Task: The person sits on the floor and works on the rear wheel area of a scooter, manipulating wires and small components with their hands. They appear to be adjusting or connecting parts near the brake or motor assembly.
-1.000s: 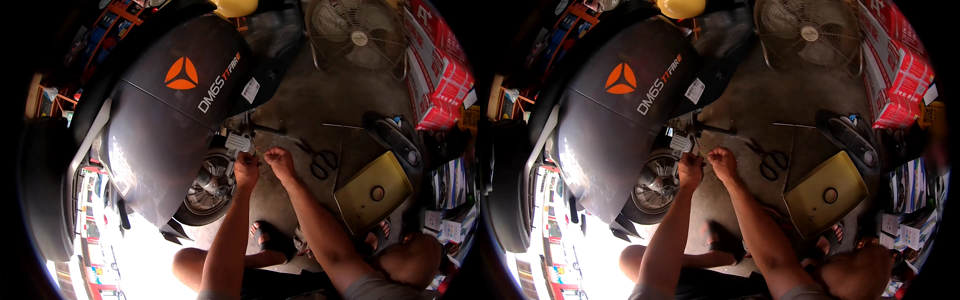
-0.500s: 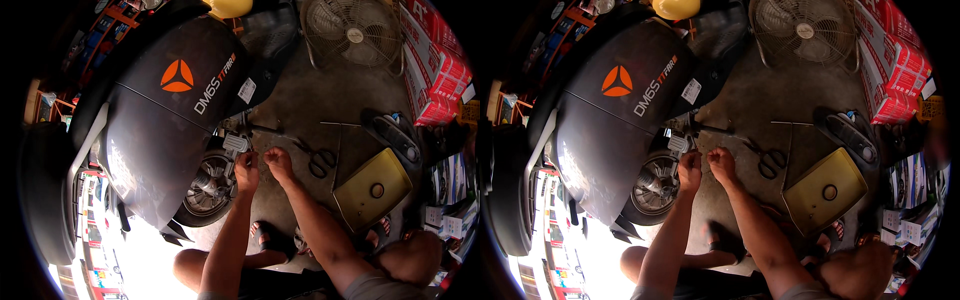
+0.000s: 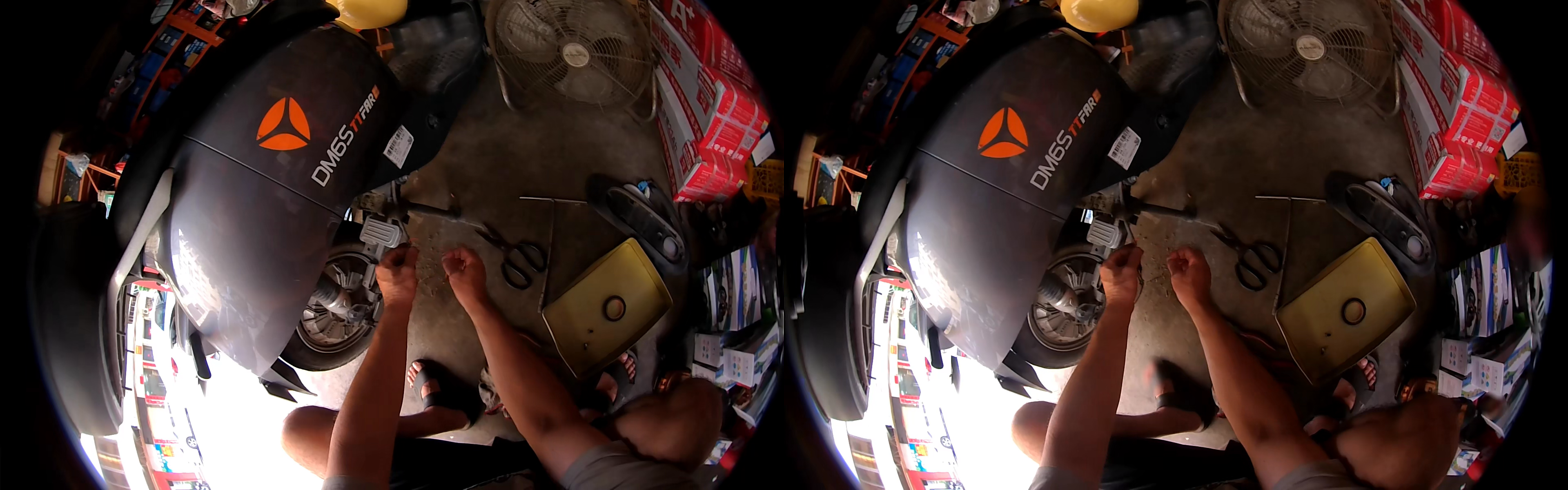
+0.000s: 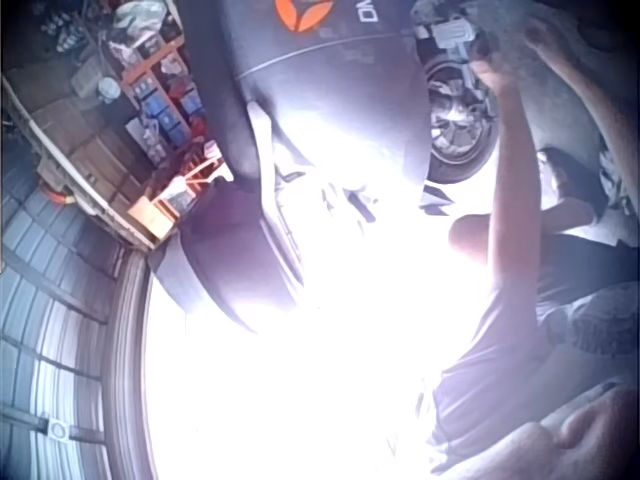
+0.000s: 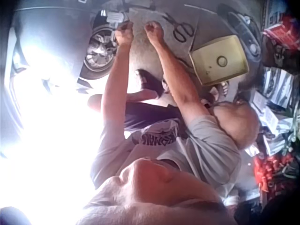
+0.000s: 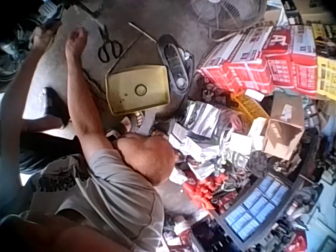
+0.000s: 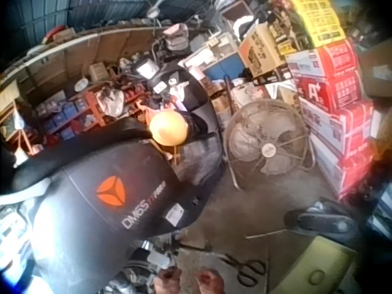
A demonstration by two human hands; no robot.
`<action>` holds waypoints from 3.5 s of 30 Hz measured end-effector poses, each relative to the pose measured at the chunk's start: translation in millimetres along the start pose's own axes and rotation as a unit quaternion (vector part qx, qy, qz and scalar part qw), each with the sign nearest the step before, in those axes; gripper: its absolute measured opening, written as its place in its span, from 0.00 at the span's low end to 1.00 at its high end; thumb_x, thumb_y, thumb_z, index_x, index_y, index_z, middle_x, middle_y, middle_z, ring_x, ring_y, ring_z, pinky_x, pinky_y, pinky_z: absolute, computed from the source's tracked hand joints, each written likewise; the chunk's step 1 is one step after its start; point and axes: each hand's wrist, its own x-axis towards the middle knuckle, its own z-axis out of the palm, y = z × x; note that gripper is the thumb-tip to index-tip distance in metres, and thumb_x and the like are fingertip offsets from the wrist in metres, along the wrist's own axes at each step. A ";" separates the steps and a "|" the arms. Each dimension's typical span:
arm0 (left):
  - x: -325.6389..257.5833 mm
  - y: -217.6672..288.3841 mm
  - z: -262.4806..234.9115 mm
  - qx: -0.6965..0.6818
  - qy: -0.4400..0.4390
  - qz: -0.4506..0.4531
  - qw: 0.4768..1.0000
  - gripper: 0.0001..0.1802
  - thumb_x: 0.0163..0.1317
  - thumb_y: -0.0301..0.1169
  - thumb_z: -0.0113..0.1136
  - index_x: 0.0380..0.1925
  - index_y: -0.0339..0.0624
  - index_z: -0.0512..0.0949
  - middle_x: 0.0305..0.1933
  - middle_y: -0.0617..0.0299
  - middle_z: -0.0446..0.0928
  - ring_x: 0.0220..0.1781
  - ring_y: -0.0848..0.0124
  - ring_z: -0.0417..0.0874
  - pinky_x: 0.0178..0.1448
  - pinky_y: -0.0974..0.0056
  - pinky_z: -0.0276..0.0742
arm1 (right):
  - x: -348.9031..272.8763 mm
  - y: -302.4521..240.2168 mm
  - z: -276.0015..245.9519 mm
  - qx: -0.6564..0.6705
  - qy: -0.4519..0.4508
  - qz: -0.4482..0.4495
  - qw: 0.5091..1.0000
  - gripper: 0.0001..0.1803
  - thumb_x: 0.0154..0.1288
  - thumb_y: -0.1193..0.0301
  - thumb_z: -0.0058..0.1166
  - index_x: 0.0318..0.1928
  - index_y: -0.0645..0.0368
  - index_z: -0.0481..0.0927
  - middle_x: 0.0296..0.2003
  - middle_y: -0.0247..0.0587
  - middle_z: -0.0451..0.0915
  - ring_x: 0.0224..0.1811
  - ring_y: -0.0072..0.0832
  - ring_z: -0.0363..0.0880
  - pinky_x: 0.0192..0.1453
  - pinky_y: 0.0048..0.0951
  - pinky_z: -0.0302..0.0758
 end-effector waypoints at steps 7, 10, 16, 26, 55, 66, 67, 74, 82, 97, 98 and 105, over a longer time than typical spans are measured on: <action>-3.8 5.5 -6.4 0.029 -0.023 -0.008 0.999 0.12 0.57 0.32 0.67 0.33 0.32 0.83 0.31 0.59 0.84 0.34 0.75 0.82 0.43 0.69 0.75 | -10.9 -17.5 -1.6 -0.059 -0.072 0.022 0.995 0.06 0.58 0.73 0.60 0.35 0.61 0.83 0.26 0.34 0.81 0.29 0.20 0.76 0.33 0.25 0.72; -2.3 -5.0 -5.6 0.028 -0.005 0.011 1.000 0.11 0.56 0.30 0.68 0.34 0.32 0.82 0.33 0.57 0.84 0.37 0.71 0.84 0.45 0.68 0.76 | -10.4 -30.8 -3.1 -0.057 -0.106 0.049 0.992 0.07 0.56 0.72 0.61 0.35 0.61 0.83 0.25 0.34 0.80 0.28 0.21 0.76 0.34 0.25 0.72; 0.4 -13.8 -6.0 0.071 -0.011 0.043 0.996 0.11 0.54 0.29 0.69 0.33 0.33 0.82 0.39 0.55 0.84 0.42 0.65 0.85 0.47 0.65 0.77 | -14.9 -45.0 -6.8 -0.056 -0.110 0.020 0.992 0.05 0.57 0.73 0.60 0.34 0.61 0.81 0.25 0.34 0.80 0.28 0.20 0.75 0.34 0.25 0.72; -6.0 -3.9 -8.7 0.095 -0.036 0.050 0.994 0.10 0.56 0.30 0.66 0.35 0.34 0.82 0.36 0.53 0.83 0.39 0.65 0.85 0.46 0.64 0.78 | -4.0 -67.0 -1.9 -0.134 -0.097 -0.202 0.965 0.07 0.51 0.77 0.62 0.31 0.57 0.78 0.31 0.41 0.78 0.35 0.40 0.79 0.39 0.35 0.75; -16.3 15.1 -19.2 0.211 -0.091 0.182 0.956 0.07 0.52 0.24 0.64 0.33 0.36 0.81 0.40 0.51 0.82 0.40 0.60 0.86 0.44 0.62 0.79 | 15.9 -32.4 14.4 0.097 -0.216 0.044 0.971 0.03 0.60 0.80 0.56 0.34 0.60 0.78 0.29 0.26 0.77 0.32 0.13 0.71 0.37 0.19 0.69; -15.6 8.7 -20.6 0.199 -0.075 0.184 0.960 0.05 0.55 0.24 0.63 0.32 0.36 0.81 0.40 0.50 0.82 0.39 0.58 0.86 0.43 0.60 0.80 | 16.1 -30.3 12.0 0.072 -0.222 0.052 0.971 0.06 0.58 0.81 0.58 0.37 0.61 0.80 0.32 0.28 0.79 0.33 0.14 0.73 0.39 0.19 0.71; -15.7 8.7 -20.3 0.194 -0.073 0.187 0.960 0.05 0.55 0.24 0.62 0.32 0.35 0.81 0.40 0.49 0.82 0.39 0.58 0.86 0.43 0.60 0.80 | 17.0 -29.7 12.1 0.062 -0.226 0.056 0.970 0.06 0.58 0.81 0.58 0.38 0.62 0.80 0.32 0.28 0.79 0.33 0.14 0.73 0.40 0.19 0.72; -18.8 11.9 -19.6 0.192 -0.061 0.185 0.962 0.06 0.57 0.25 0.61 0.33 0.35 0.80 0.38 0.49 0.81 0.38 0.57 0.85 0.42 0.60 0.79 | 17.5 -27.0 11.5 0.085 -0.235 0.062 0.966 0.07 0.59 0.81 0.57 0.39 0.63 0.80 0.33 0.30 0.80 0.35 0.17 0.75 0.42 0.21 0.74; -23.0 20.0 -14.6 0.168 -0.030 0.196 0.966 0.04 0.57 0.25 0.60 0.32 0.37 0.78 0.36 0.51 0.80 0.38 0.57 0.84 0.43 0.59 0.79 | 13.3 -30.3 13.3 0.069 -0.215 0.045 0.973 0.08 0.59 0.82 0.55 0.39 0.63 0.80 0.32 0.30 0.80 0.34 0.15 0.74 0.41 0.20 0.73; -42.9 34.4 -12.6 0.164 -0.001 0.202 0.966 0.07 0.54 0.23 0.62 0.34 0.38 0.77 0.41 0.52 0.79 0.39 0.56 0.82 0.42 0.60 0.79 | 3.5 -22.7 23.6 -0.046 -0.150 -0.002 0.988 0.04 0.59 0.78 0.55 0.35 0.60 0.81 0.32 0.44 0.84 0.37 0.33 0.82 0.43 0.31 0.77; -43.6 31.9 -14.7 0.184 -0.001 0.207 0.961 0.07 0.54 0.23 0.62 0.34 0.38 0.77 0.41 0.51 0.79 0.40 0.56 0.82 0.42 0.59 0.79 | 3.2 -21.9 24.9 -0.044 -0.154 0.008 0.987 0.04 0.59 0.78 0.55 0.35 0.60 0.81 0.32 0.44 0.84 0.36 0.32 0.82 0.43 0.31 0.77; -39.7 20.0 -14.4 0.237 0.011 0.195 0.952 0.05 0.53 0.23 0.63 0.32 0.37 0.79 0.43 0.50 0.80 0.42 0.54 0.82 0.44 0.59 0.80 | 10.5 -13.6 22.4 0.011 -0.178 0.004 0.984 0.04 0.60 0.79 0.55 0.35 0.62 0.81 0.31 0.44 0.84 0.35 0.29 0.82 0.43 0.31 0.77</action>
